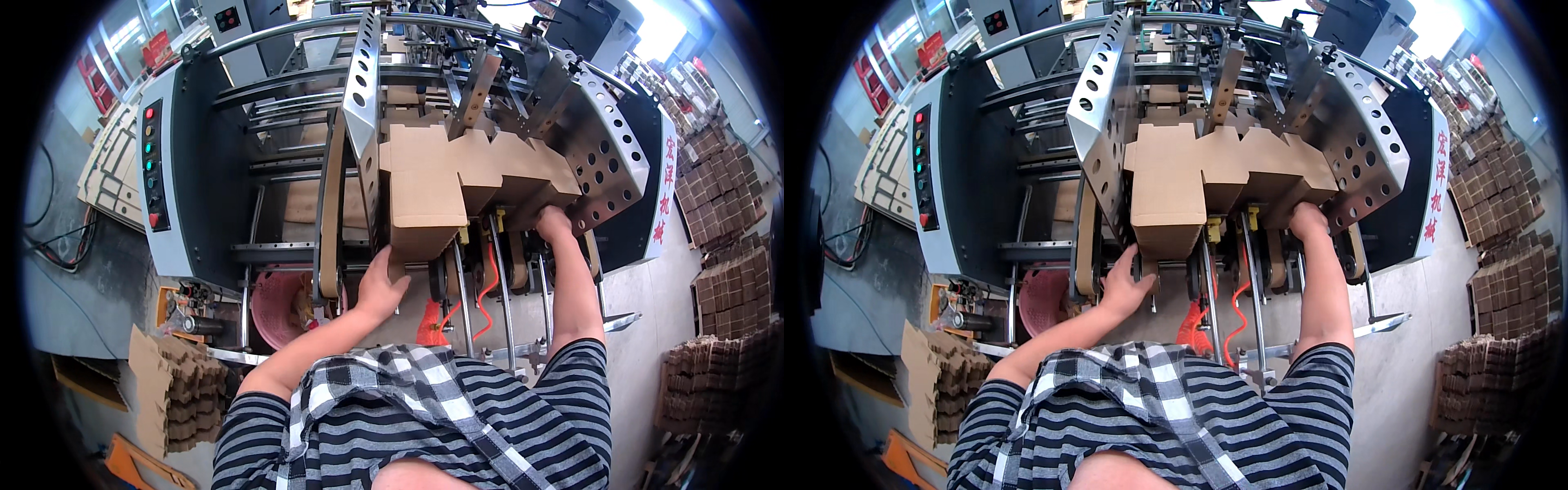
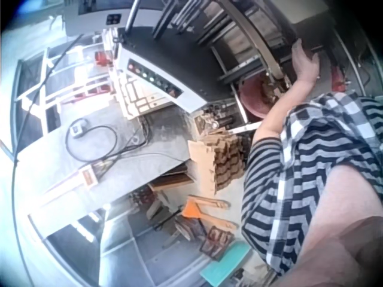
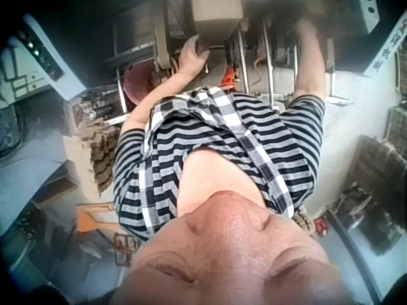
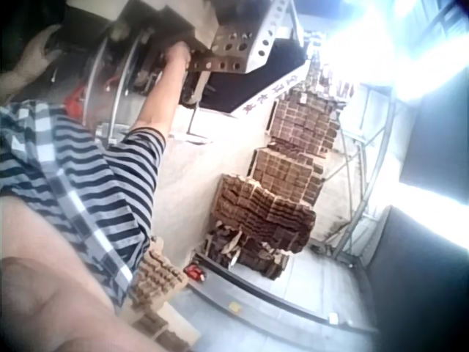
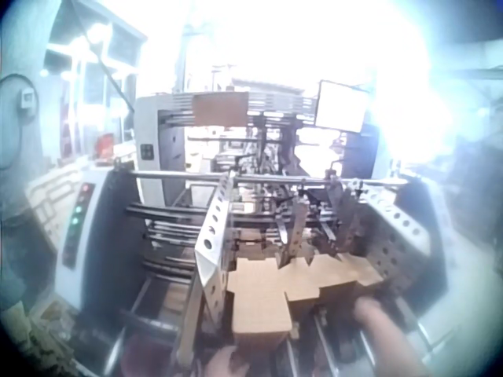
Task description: The person picks up flat cardboard pieces, folds them into box shapes, and places them into a machine. The person repeats this process multiple times, handling stacks of cardboard and feeding them into the equipment.
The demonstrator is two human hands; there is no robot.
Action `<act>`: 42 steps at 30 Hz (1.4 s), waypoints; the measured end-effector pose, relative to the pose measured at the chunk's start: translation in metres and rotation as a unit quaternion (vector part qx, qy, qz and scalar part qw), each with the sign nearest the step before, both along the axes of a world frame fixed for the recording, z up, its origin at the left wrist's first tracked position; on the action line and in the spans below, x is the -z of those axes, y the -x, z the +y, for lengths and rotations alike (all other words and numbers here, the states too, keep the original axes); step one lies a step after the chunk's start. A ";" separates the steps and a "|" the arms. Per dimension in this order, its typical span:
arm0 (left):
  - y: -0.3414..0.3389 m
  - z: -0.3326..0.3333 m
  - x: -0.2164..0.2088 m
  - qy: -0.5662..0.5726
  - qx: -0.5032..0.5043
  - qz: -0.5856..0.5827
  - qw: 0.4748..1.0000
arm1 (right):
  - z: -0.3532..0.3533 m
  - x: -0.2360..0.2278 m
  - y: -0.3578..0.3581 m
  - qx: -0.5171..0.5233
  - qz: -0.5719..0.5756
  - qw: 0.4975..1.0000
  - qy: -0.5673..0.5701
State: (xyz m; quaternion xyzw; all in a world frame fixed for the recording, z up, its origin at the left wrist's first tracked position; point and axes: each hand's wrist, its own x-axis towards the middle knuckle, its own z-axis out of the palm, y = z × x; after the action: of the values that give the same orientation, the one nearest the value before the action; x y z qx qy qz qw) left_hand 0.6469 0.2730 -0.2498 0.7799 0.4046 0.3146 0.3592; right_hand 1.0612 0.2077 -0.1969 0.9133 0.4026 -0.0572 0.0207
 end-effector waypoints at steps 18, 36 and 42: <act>-0.078 0.034 -0.028 -0.051 0.192 0.257 0.946 | 0.004 0.004 -0.001 0.028 -0.024 0.999 -0.018; -0.066 0.032 -0.022 -0.161 0.165 0.153 0.961 | -0.002 -0.004 0.010 -0.001 -0.055 0.997 -0.048; -0.063 0.030 -0.019 -0.159 0.155 0.178 0.959 | -0.001 -0.012 0.017 -0.004 -0.041 0.998 -0.043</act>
State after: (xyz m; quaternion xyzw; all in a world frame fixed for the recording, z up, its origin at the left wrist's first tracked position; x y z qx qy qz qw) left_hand 0.7102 0.3035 -0.2309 0.9236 0.2809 0.1711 0.1968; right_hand 1.0437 0.2065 -0.1852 0.9132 0.4074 -0.0016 -0.0019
